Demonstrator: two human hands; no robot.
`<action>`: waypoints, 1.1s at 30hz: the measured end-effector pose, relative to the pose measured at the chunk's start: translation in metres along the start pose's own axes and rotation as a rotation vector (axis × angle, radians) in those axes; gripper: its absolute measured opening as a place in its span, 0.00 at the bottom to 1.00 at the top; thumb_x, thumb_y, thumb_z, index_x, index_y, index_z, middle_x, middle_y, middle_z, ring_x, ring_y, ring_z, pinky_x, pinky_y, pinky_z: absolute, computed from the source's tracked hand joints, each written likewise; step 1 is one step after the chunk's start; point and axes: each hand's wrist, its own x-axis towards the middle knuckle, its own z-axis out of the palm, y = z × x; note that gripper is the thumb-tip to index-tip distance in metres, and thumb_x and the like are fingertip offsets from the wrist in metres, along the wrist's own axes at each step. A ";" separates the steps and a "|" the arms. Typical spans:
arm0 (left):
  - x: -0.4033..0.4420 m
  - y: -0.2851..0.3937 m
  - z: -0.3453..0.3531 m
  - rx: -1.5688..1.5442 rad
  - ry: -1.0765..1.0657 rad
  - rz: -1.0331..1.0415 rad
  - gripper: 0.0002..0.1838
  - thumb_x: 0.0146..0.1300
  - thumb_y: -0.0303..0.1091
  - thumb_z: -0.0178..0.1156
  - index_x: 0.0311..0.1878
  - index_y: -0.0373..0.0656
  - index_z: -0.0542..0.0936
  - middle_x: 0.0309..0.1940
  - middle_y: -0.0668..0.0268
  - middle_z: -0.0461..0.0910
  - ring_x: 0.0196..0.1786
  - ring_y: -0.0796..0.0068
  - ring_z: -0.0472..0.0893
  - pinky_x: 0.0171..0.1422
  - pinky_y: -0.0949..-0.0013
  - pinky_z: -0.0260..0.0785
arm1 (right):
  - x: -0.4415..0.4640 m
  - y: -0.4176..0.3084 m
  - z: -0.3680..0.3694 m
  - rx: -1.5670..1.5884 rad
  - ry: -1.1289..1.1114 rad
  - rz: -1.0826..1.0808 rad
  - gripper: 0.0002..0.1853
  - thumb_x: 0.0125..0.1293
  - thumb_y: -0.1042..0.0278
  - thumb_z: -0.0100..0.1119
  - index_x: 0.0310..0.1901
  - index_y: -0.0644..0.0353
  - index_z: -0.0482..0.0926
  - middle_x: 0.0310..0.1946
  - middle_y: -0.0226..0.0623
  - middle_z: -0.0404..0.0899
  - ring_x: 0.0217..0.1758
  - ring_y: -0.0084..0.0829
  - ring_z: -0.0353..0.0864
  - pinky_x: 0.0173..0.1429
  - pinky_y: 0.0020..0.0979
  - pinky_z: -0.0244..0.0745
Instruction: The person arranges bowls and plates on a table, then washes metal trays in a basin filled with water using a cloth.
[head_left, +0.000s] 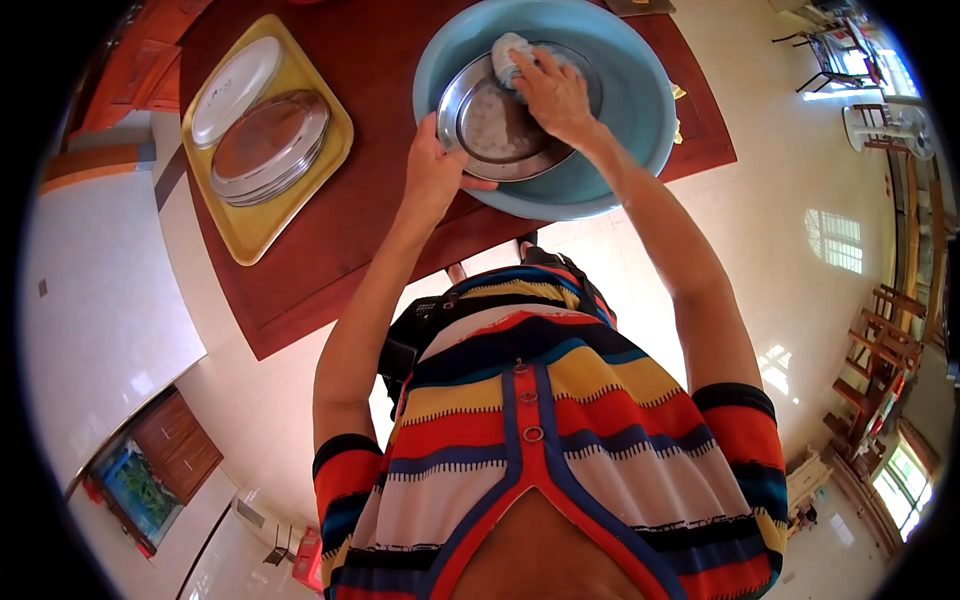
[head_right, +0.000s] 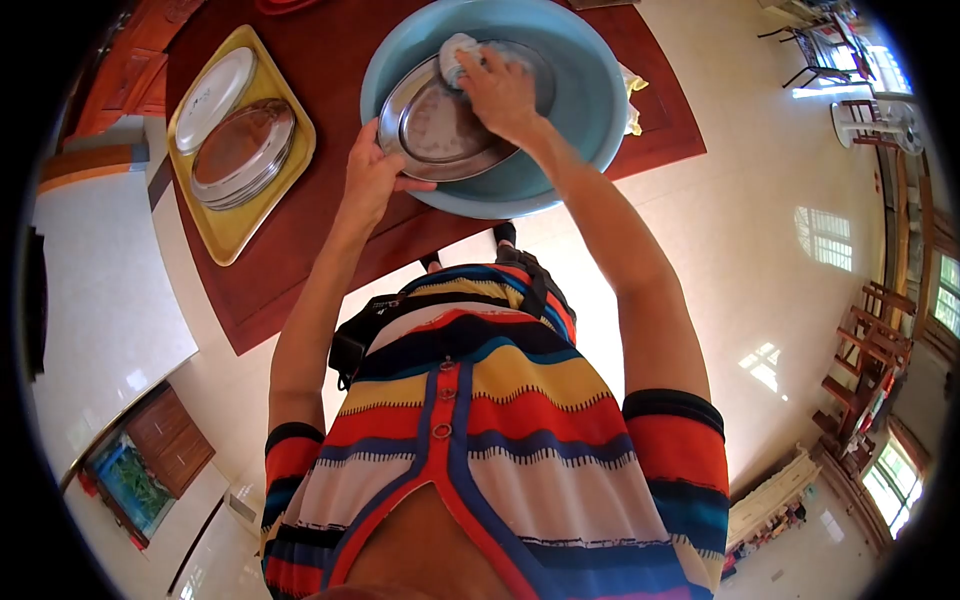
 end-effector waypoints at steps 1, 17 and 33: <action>0.000 0.000 0.001 0.007 0.017 -0.001 0.31 0.48 0.13 0.41 0.61 0.31 0.56 0.48 0.48 0.71 0.43 0.54 0.80 0.34 0.60 0.82 | 0.001 0.008 -0.002 -0.108 -0.028 0.014 0.19 0.61 0.57 0.52 0.56 0.39 0.69 0.55 0.35 0.69 0.46 0.47 0.72 0.49 0.49 0.65; 0.000 0.004 0.010 0.038 0.167 -0.049 0.30 0.45 0.14 0.42 0.58 0.30 0.62 0.46 0.48 0.73 0.40 0.53 0.80 0.30 0.61 0.82 | -0.065 -0.026 -0.069 0.286 -0.277 -0.214 0.17 0.50 0.80 0.57 0.43 0.54 0.74 0.50 0.45 0.71 0.49 0.50 0.72 0.51 0.43 0.65; 0.007 -0.013 0.004 0.063 0.099 0.020 0.28 0.50 0.13 0.41 0.58 0.34 0.60 0.50 0.50 0.70 0.43 0.53 0.79 0.30 0.63 0.82 | -0.004 -0.011 0.000 0.183 -0.074 -0.094 0.22 0.61 0.72 0.50 0.59 0.50 0.67 0.58 0.55 0.63 0.55 0.55 0.68 0.57 0.44 0.63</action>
